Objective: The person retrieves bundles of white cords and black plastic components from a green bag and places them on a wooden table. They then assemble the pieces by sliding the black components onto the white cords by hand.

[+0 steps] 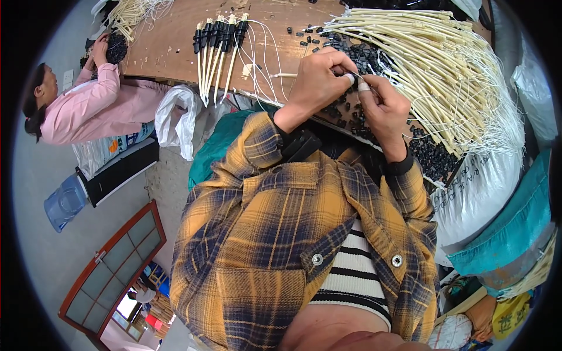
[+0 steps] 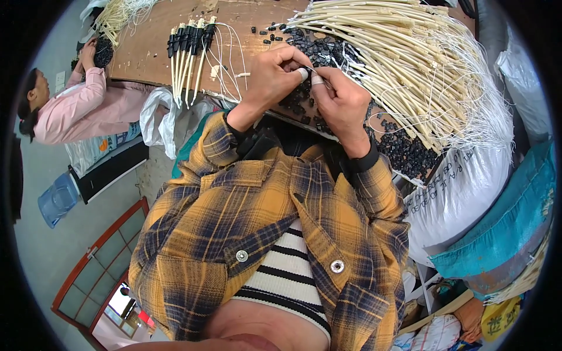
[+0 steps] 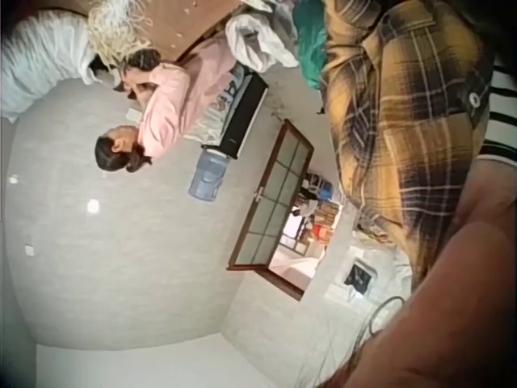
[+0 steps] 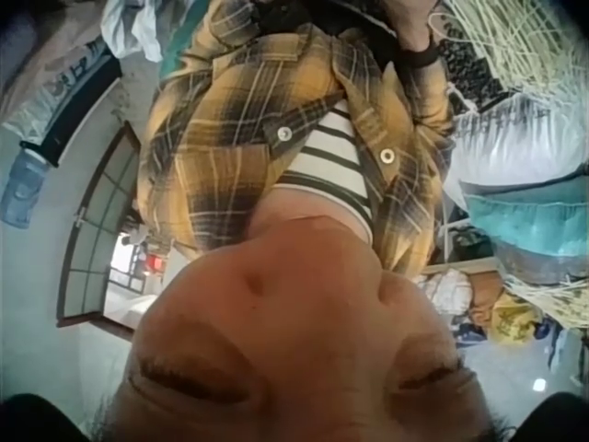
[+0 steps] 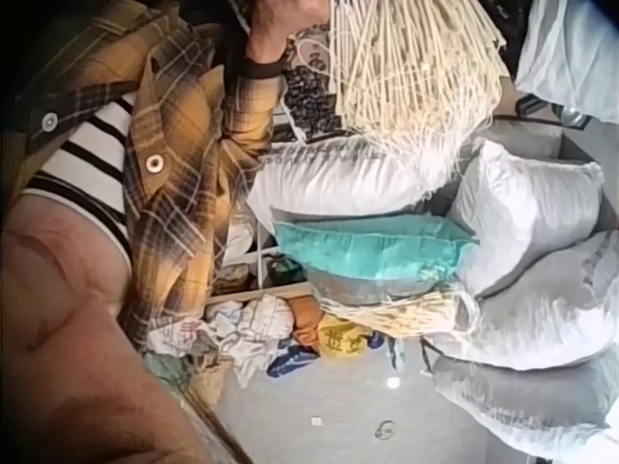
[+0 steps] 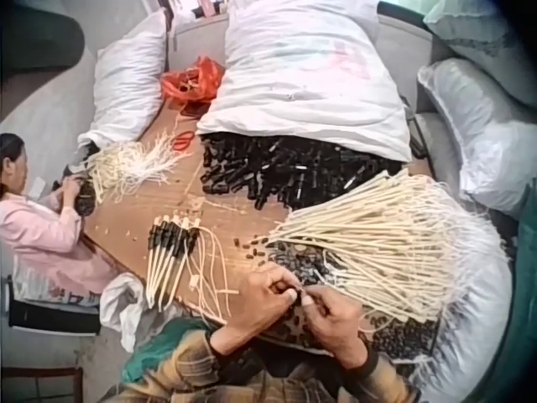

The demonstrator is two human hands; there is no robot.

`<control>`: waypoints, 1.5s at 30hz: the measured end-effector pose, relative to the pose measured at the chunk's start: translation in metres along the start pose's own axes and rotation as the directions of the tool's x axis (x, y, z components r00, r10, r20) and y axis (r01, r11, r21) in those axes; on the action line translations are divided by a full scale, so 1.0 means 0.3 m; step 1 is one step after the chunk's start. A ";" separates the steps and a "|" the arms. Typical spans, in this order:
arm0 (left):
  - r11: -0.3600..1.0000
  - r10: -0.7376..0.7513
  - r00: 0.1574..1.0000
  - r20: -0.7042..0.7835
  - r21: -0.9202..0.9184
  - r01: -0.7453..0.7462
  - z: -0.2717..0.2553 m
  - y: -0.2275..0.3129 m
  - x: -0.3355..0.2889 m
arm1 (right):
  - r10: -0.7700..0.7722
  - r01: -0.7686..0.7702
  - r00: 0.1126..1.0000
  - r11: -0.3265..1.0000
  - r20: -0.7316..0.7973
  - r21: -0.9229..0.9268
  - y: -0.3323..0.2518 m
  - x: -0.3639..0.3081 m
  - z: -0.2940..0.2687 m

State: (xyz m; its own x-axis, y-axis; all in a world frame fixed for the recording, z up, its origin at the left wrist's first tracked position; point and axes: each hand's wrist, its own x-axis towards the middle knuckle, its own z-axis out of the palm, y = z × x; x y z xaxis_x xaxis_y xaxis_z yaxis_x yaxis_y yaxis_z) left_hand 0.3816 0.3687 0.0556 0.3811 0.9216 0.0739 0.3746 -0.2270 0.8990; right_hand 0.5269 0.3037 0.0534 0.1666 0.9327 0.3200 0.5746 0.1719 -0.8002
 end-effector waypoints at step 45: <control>0.568 0.470 0.834 0.289 0.624 -0.536 -0.071 0.007 0.006 | 0.308 -0.354 0.782 0.935 0.542 -0.021 0.018 0.107 -0.066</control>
State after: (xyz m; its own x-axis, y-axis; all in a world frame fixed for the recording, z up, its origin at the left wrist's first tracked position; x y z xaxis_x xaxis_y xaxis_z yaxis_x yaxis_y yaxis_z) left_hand 0.3651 0.3766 0.0669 0.7385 0.5708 0.3590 0.5360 -0.8199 0.2011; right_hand 0.5513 0.3282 0.0693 -0.1269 0.9540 -0.2715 0.4951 -0.1763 -0.8507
